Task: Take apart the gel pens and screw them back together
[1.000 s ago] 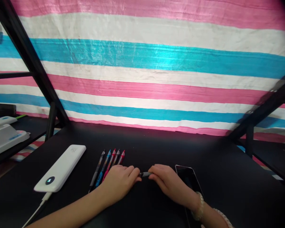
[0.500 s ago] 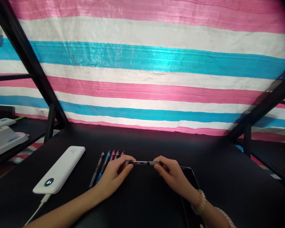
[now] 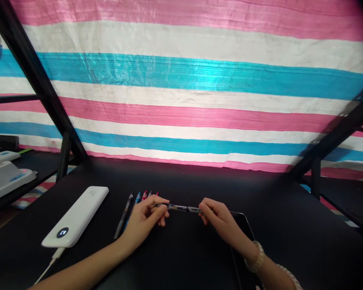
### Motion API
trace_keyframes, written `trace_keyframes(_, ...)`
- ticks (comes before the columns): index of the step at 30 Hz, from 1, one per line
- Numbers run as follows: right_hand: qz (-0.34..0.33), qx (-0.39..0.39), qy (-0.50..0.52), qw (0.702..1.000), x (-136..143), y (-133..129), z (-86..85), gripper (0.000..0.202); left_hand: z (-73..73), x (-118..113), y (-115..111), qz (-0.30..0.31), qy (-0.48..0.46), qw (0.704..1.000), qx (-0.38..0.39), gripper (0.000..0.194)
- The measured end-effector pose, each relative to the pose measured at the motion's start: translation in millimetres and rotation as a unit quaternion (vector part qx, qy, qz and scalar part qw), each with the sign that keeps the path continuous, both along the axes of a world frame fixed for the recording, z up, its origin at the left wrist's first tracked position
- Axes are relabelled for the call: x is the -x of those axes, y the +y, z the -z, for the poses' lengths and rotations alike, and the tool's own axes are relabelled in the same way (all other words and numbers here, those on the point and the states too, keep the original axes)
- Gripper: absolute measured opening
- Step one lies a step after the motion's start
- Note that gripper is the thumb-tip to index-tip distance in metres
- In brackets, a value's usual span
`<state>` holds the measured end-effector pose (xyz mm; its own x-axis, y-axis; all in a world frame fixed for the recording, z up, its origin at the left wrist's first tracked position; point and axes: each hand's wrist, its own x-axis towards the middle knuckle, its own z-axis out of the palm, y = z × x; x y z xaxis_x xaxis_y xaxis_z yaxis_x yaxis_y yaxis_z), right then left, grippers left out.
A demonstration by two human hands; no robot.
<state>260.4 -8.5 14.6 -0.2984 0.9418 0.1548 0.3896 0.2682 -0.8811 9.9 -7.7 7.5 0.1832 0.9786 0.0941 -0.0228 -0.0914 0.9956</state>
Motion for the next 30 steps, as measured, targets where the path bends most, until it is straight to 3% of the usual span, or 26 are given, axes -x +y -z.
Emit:
trace_keyframes(4, 0.004, 0.007, 0.038, 0.999, 1.1, 0.5, -0.3, 0.026, 1.6, -0.3, 0.4, -0.005, -0.017, 1.0, 0.005, 0.033)
trace_keyframes(10, -0.015, 0.038, 0.025, 0.999, -1.0, 3.1, 1.3, 0.047, 2.7, -0.6, 0.8, -0.01, -0.032, 0.999, 0.007, 0.032)
trace_keyframes(15, -0.015, 0.058, 0.082, 0.995, -2.4, 3.5, 2.0, 0.03, 2.4, -1.0, 0.3, -0.015, -0.04, 0.999, 0.009, 0.033)
trace_keyframes(20, -0.021, 0.068, 0.057, 0.996, -3.5, 5.6, 6.0, 0.047, 3.0, -1.5, 0.1, -0.016, -0.039, 0.999, 0.011, 0.034)
trace_keyframes(25, -0.02, 0.079, 0.109, 0.991, -3.3, 5.9, 4.3, 0.033, 3.3, -1.3, -0.1, -0.013, -0.045, 0.999, 0.008, 0.034)
trace_keyframes(30, -0.02, 0.084, 0.081, 0.993, -2.4, 6.2, 4.5, 0.047, 4.3, -0.8, -0.5, -0.012, -0.046, 0.999, 0.01, 0.032)
